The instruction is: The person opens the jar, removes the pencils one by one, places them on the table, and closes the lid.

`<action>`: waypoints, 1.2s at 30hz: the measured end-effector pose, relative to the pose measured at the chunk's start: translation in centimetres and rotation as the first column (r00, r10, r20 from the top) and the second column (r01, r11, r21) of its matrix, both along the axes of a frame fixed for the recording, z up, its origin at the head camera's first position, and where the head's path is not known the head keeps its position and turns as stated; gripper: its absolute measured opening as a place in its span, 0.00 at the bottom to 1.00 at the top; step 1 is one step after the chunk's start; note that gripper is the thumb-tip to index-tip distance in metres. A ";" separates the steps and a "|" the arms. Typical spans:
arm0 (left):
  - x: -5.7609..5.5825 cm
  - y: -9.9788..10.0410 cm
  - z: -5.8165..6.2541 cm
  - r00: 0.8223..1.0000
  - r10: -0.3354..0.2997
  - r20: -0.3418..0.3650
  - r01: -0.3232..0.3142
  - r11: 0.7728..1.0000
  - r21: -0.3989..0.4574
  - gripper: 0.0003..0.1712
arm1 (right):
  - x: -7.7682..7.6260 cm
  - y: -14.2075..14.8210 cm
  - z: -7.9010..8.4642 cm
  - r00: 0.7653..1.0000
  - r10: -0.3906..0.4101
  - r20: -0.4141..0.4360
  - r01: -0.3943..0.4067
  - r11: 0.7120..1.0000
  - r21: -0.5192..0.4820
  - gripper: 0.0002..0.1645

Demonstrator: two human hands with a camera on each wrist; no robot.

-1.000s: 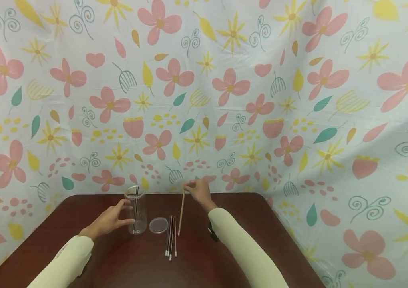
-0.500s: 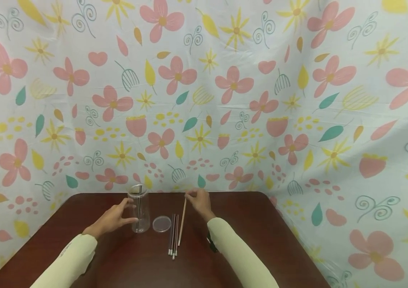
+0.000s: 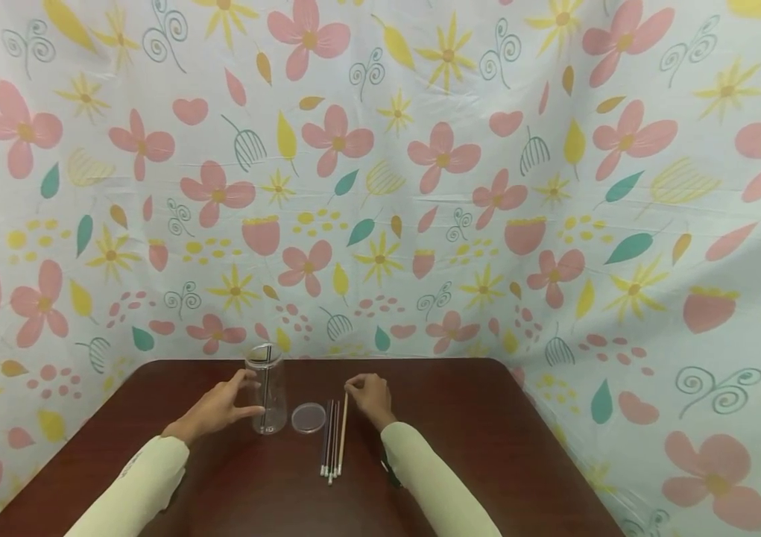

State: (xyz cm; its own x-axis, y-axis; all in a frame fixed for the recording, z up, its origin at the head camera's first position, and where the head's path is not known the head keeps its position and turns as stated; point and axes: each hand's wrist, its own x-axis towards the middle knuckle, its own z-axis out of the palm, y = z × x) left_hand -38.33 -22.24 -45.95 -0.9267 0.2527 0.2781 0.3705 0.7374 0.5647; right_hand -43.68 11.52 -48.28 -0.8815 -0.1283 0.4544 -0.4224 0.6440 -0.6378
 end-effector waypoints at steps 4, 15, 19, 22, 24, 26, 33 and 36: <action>0.0 0.2 -0.1 1.000 -0.004 0.000 0.004 1.000 -0.003 0.41 | 0.2 -0.2 -0.8 0.999 -0.021 0.034 0.021 1.000 -0.004 0.11; -0.1 0.3 -0.2 1.000 -0.016 -0.008 0.016 1.000 0.000 0.39 | 0.0 -0.8 -2.9 0.997 -0.054 0.060 0.055 0.998 -0.010 0.06; -0.2 0.3 -0.2 1.000 -0.022 -0.012 0.022 1.000 0.005 0.39 | -0.3 -0.9 -3.4 0.997 -0.065 0.049 0.065 0.998 -0.003 0.05; -0.2 0.3 -0.2 1.000 -0.018 -0.012 0.018 1.000 0.010 0.39 | -0.5 -0.9 -3.6 0.998 -0.050 0.033 0.050 0.999 -0.002 0.05; -0.2 0.2 -0.2 1.000 -0.015 -0.013 0.015 1.000 0.011 0.39 | -0.6 -0.9 -3.6 0.999 -0.044 0.032 0.044 0.999 0.001 0.05; -0.2 0.2 -0.2 1.000 -0.014 -0.015 0.014 1.000 0.009 0.38 | -0.6 -0.9 -3.6 0.998 -0.046 0.039 0.045 0.999 0.010 0.05; -0.2 -0.1 -0.3 1.000 -0.009 -0.028 0.009 1.000 -0.002 0.38 | -0.2 -1.1 -3.2 0.998 -0.043 0.043 0.042 0.999 0.017 0.05; 0.0 -0.2 -0.4 1.000 -0.006 -0.020 0.006 1.000 -0.004 0.39 | -0.1 -1.2 -3.2 0.998 -0.037 0.049 0.036 0.999 0.013 0.05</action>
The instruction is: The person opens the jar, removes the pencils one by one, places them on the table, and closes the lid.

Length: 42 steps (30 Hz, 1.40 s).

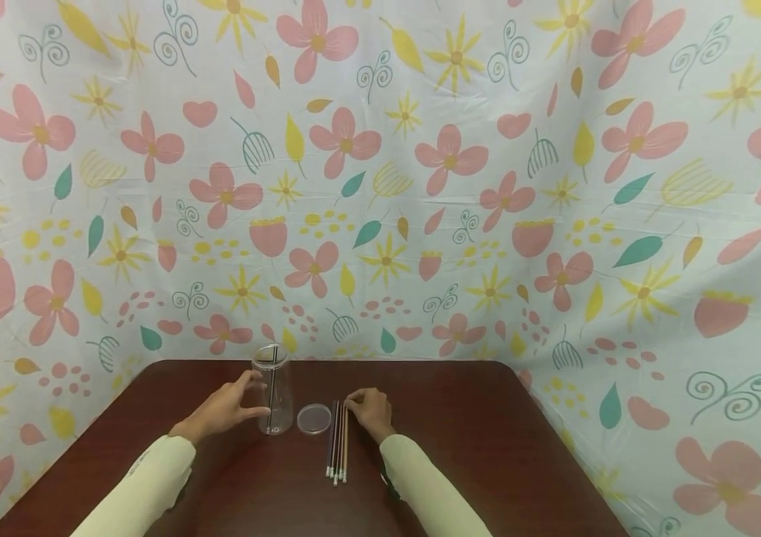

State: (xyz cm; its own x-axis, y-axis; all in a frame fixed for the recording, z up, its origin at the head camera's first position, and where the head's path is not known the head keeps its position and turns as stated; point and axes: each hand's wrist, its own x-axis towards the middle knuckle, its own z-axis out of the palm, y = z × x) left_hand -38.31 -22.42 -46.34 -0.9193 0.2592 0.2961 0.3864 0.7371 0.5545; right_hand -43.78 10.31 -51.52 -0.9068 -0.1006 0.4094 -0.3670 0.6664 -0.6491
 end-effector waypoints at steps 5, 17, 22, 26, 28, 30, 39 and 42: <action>0.4 0.1 -0.1 1.000 -0.003 0.007 0.003 1.000 0.003 0.38 | -0.3 0.1 -0.8 1.000 -0.008 0.000 0.008 1.000 0.004 0.04; 0.2 0.1 0.0 1.000 0.008 0.003 -0.008 1.000 -0.010 0.38 | -1.0 0.7 0.8 0.999 0.028 -0.023 -0.028 1.000 0.014 0.06; 0.1 0.0 -0.1 1.000 0.010 0.000 -0.010 1.000 -0.018 0.38 | -1.2 0.8 2.1 0.999 0.034 -0.017 -0.034 0.999 0.008 0.07; 0.0 0.0 -0.1 1.000 0.016 0.003 -0.016 1.000 -0.015 0.39 | -1.3 0.5 3.3 0.999 0.043 -0.019 -0.043 0.999 0.010 0.08; 0.0 0.1 0.0 1.000 0.008 -0.006 -0.009 1.000 -0.012 0.38 | -1.2 0.3 4.1 0.999 0.049 -0.022 -0.049 0.999 0.014 0.09; 0.1 0.1 0.1 1.000 0.004 -0.011 -0.004 1.000 -0.018 0.38 | -1.0 0.0 5.0 0.999 0.049 -0.010 -0.049 0.999 0.013 0.09; 0.2 0.0 0.3 1.000 0.007 -0.020 -0.008 1.000 -0.030 0.39 | -1.0 -2.7 8.8 0.988 0.135 -0.074 -0.133 0.991 0.025 0.13; 0.2 0.0 0.3 1.000 0.015 -0.021 -0.016 0.999 -0.029 0.39 | -0.9 -4.0 9.9 0.979 0.165 -0.119 -0.162 0.986 0.035 0.13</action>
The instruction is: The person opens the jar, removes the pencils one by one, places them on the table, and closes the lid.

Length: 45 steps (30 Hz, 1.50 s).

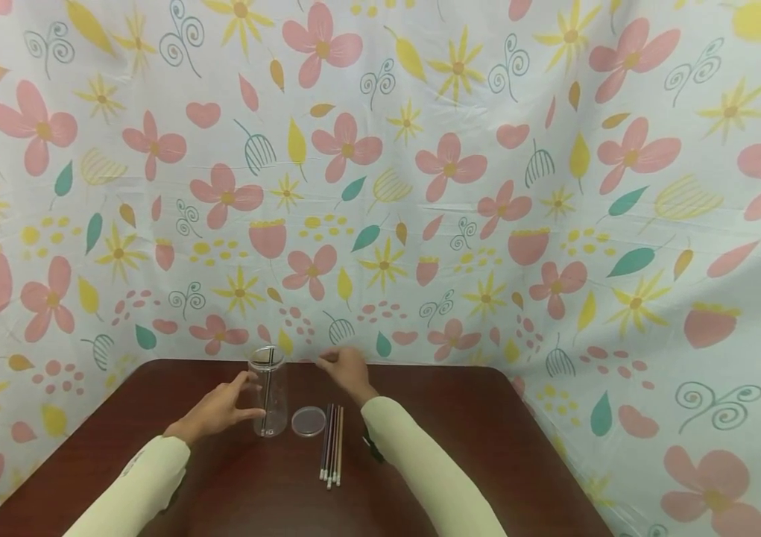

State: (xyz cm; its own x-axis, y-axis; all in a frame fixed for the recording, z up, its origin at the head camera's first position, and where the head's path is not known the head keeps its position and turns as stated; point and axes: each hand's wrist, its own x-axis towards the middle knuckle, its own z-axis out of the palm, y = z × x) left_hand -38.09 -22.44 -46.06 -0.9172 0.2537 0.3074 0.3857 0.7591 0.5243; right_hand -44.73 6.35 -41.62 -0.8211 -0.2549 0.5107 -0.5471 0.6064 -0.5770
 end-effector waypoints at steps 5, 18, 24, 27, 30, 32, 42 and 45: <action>-0.2 -0.1 -0.2 1.000 -0.011 -0.002 0.011 1.000 0.001 0.38 | 0.6 -2.2 1.8 0.999 0.025 -0.030 -0.026 1.000 -0.010 0.12; -0.4 -0.4 -0.5 1.000 -0.005 -0.024 0.005 1.000 0.007 0.36 | 1.8 -6.1 4.1 0.995 0.062 -0.079 -0.061 0.998 0.017 0.10; -0.4 -0.3 -0.5 1.000 0.003 -0.023 -0.002 1.000 0.023 0.36 | 2.0 -7.1 4.5 0.995 0.072 -0.072 -0.069 0.996 0.048 0.09; -0.4 -0.3 -0.5 1.000 0.000 -0.031 0.001 1.000 0.023 0.35 | 2.1 -7.4 4.8 0.994 0.075 -0.078 -0.071 0.996 0.044 0.09; -0.5 -0.3 -0.5 0.999 -0.005 -0.034 0.006 1.000 0.024 0.36 | 2.1 -7.7 4.9 0.994 0.068 -0.087 -0.064 0.997 0.043 0.09; -0.5 -0.3 -0.5 0.999 -0.010 -0.036 0.011 1.000 0.026 0.36 | 2.1 -7.9 5.0 0.993 0.069 -0.097 -0.065 0.997 0.040 0.08; -0.5 -0.4 -0.5 0.999 -0.023 -0.050 0.024 0.999 0.032 0.36 | 2.0 -8.7 5.7 0.983 0.043 -0.181 -0.008 0.981 0.192 0.07; -0.4 -0.4 -0.5 0.999 -0.017 -0.044 0.018 0.999 0.031 0.36 | 2.1 -9.0 5.9 0.971 0.019 -0.239 0.062 0.943 0.327 0.07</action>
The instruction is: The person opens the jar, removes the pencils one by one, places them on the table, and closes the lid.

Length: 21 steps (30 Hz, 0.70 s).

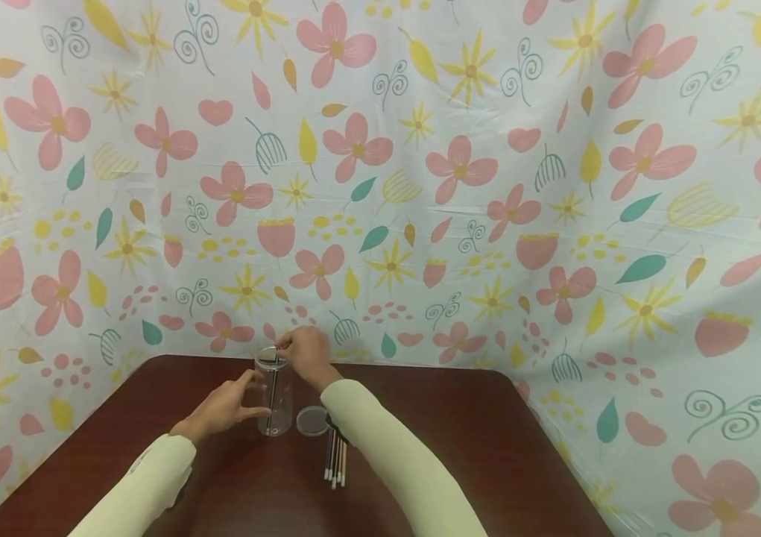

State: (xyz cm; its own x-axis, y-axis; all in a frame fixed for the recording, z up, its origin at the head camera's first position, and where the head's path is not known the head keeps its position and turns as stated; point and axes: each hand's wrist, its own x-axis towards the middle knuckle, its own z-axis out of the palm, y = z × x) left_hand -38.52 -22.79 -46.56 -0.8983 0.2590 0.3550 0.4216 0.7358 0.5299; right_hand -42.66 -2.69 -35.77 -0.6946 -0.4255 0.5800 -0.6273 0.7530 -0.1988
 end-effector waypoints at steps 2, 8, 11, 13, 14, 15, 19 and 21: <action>0.0 0.0 0.0 1.000 0.005 0.003 -0.005 1.000 -0.002 0.36 | 0.1 -0.3 0.1 0.999 -0.036 -0.035 0.039 0.996 0.083 0.06; 0.1 0.2 0.1 1.000 0.010 0.007 -0.010 1.000 0.009 0.37 | 0.5 -0.9 0.3 0.994 -0.096 -0.057 0.104 0.982 0.160 0.05; 0.2 0.3 0.2 1.000 0.011 0.017 -0.011 1.000 0.009 0.37 | 0.7 -0.9 0.1 0.993 -0.109 -0.054 0.116 0.981 0.156 0.05; 0.2 0.3 0.2 1.000 0.011 0.021 -0.012 1.000 0.008 0.37 | 0.8 -0.9 0.1 0.992 -0.115 -0.060 0.123 0.980 0.158 0.06; 0.2 0.3 0.2 1.000 0.012 0.023 -0.013 1.000 0.007 0.37 | 0.8 -0.9 0.1 0.991 -0.116 -0.065 0.125 0.979 0.158 0.06; 0.2 0.3 0.2 1.000 0.014 0.023 -0.014 1.000 0.007 0.37 | 0.8 -0.9 0.1 0.991 -0.115 -0.069 0.125 0.980 0.158 0.06; 0.3 0.3 0.2 1.000 0.019 0.022 -0.019 1.000 0.004 0.38 | 0.9 -0.9 0.2 0.994 -0.101 -0.048 0.106 0.987 0.119 0.05; 0.3 0.3 0.3 1.000 0.019 0.023 -0.019 1.000 0.001 0.39 | 0.9 -0.9 0.2 0.996 -0.088 -0.023 0.090 0.992 0.087 0.04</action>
State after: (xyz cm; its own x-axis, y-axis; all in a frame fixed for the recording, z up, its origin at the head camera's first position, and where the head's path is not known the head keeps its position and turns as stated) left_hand -38.24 -22.51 -46.31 -0.9111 0.2411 0.3342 0.3949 0.7429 0.5406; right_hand -41.78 -3.57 -35.62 -0.7213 -0.4124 0.5565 -0.5600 0.8200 -0.1182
